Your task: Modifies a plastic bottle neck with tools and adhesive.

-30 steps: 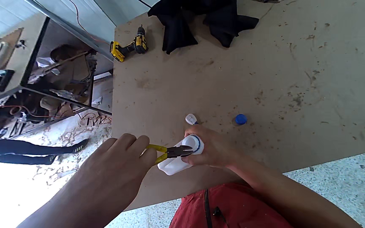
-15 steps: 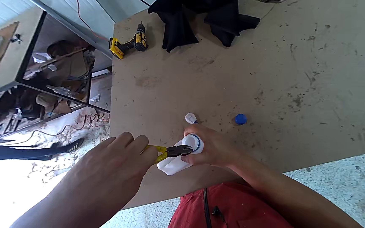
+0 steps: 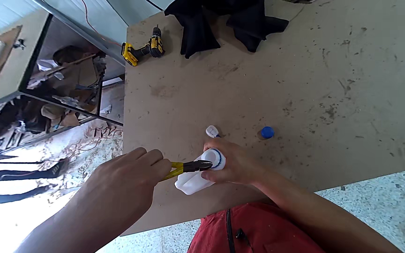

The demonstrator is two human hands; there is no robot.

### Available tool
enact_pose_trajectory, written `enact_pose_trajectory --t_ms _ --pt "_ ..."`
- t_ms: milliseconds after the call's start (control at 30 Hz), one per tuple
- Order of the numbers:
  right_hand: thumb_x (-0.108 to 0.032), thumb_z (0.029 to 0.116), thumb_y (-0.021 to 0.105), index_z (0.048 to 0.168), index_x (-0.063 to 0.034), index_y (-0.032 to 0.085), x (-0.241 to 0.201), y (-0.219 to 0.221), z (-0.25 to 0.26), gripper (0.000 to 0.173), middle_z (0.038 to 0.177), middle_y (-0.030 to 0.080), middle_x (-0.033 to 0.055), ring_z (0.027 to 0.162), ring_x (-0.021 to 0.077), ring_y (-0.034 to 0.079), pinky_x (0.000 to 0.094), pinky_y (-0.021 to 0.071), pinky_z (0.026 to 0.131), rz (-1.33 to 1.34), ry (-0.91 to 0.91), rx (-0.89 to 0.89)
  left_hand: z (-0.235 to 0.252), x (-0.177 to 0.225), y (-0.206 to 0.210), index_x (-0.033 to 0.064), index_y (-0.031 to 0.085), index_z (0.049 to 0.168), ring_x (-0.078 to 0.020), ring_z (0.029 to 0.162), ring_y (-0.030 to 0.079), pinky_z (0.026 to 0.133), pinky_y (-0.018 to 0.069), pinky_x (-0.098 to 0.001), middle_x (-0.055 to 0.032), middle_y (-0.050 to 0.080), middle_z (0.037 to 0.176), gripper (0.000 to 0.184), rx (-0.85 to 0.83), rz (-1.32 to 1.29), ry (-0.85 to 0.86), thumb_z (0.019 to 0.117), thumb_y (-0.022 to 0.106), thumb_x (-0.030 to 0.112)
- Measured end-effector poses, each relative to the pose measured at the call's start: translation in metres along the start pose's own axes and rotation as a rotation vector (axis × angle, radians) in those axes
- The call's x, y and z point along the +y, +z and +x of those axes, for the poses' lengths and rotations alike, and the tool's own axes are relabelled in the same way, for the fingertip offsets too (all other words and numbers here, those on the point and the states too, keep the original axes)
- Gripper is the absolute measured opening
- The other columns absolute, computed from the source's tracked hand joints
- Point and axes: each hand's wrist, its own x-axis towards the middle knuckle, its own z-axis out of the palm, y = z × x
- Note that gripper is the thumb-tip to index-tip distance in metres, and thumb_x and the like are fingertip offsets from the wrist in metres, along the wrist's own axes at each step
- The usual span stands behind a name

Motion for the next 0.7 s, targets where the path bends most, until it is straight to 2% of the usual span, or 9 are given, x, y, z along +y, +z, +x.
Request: enact_pose_trajectory --t_ms 133,233,300,433,500,567,633,700 --pt "-0.038 0.0797 0.086 0.119 -0.0106 0.065 0.0 0.0 0.0 0.052 0.108 0.065 0.0029 0.1 0.0119 0.064 0.0336 0.058 0.086 0.005 -0.001 -0.001 -0.001 -0.003 0.006 0.0152 0.06 0.073 -0.0183 0.061 0.056 0.046 0.0421 -0.0351 0.002 0.054 0.071 0.02 0.046 -0.048 -0.023 0.085 0.046 0.009" --pt "-0.036 0.08 0.086 0.119 -0.0095 0.066 -0.002 0.0 -0.001 0.051 0.108 0.066 0.0035 0.101 0.0121 0.064 0.0332 0.0582 0.087 0.011 -0.018 0.002 -0.008 -0.007 0.021 0.022 0.06 0.073 -0.0049 0.059 0.055 0.046 0.0453 -0.0268 0.0114 0.052 0.067 0.02 0.084 -0.202 -0.102 0.0853 0.046 0.015" --pt "-0.035 0.0802 0.086 0.119 -0.0096 0.066 -0.002 -0.001 0.0 0.05 0.108 0.066 0.0033 0.101 0.0119 0.065 0.0331 0.0585 0.087 0.007 -0.018 0.004 -0.013 -0.008 0.031 0.022 0.061 0.074 -0.0025 0.06 0.055 0.048 0.0458 -0.0253 0.0123 0.053 0.067 0.021 0.103 -0.282 -0.145 0.0868 0.046 0.015" --pt "-0.037 0.0809 0.085 0.119 -0.0113 0.065 -0.005 -0.002 -0.001 0.05 0.11 0.065 0.0025 0.102 0.0108 0.064 0.033 0.0584 0.088 -0.024 0.015 -0.012 -0.02 -0.011 0.041 0.0242 0.066 0.082 0.0014 0.067 0.058 0.054 0.0492 -0.0208 0.0148 0.059 0.075 0.025 0.118 -0.411 -0.2 0.0904 0.044 0.016" --pt "-0.039 0.0813 0.085 0.122 -0.0118 0.065 -0.007 -0.004 -0.001 0.053 0.113 0.065 0.0026 0.104 0.0107 0.064 0.0331 0.0582 0.089 -0.025 0.036 -0.024 -0.025 -0.014 0.043 0.0259 0.069 0.09 0.0022 0.074 0.062 0.06 0.0531 -0.0201 0.0157 0.065 0.085 0.027 0.098 -0.49 -0.233 0.0901 0.043 0.016" --pt "-0.045 0.0813 0.085 0.132 -0.0132 0.062 -0.009 -0.007 -0.001 0.064 0.121 0.065 0.0022 0.11 0.0106 0.063 0.0341 0.0569 0.094 -0.035 0.072 -0.05 -0.03 -0.016 0.045 0.0262 0.071 0.095 0.0012 0.083 0.066 0.067 0.057 -0.0211 0.015 0.07 0.097 0.031 0.087 -0.546 -0.248 0.0871 0.043 0.015" --pt "-0.056 0.0792 0.084 0.149 -0.0192 0.051 -0.014 -0.013 -0.001 0.085 0.13 0.062 0.0001 0.117 0.0096 0.06 0.0351 0.0551 0.099 -0.069 0.147 -0.091 -0.032 -0.015 0.045 0.0259 0.073 0.098 -0.0001 0.093 0.067 0.075 0.0589 -0.023 0.0143 0.071 0.107 0.034 0.092 -0.561 -0.244 0.0858 0.043 0.014" --pt "-0.062 0.0755 0.084 0.156 -0.0255 0.042 -0.017 -0.016 -0.002 0.098 0.134 0.06 -0.0009 0.12 0.009 0.059 0.0355 0.0555 0.099 -0.066 0.183 -0.081 -0.032 -0.013 0.045 0.025 0.075 0.101 -0.0024 0.106 0.067 0.086 0.0597 -0.0255 0.0132 0.07 0.12 0.035 0.077 -0.585 -0.23 0.0874 0.044 0.014"
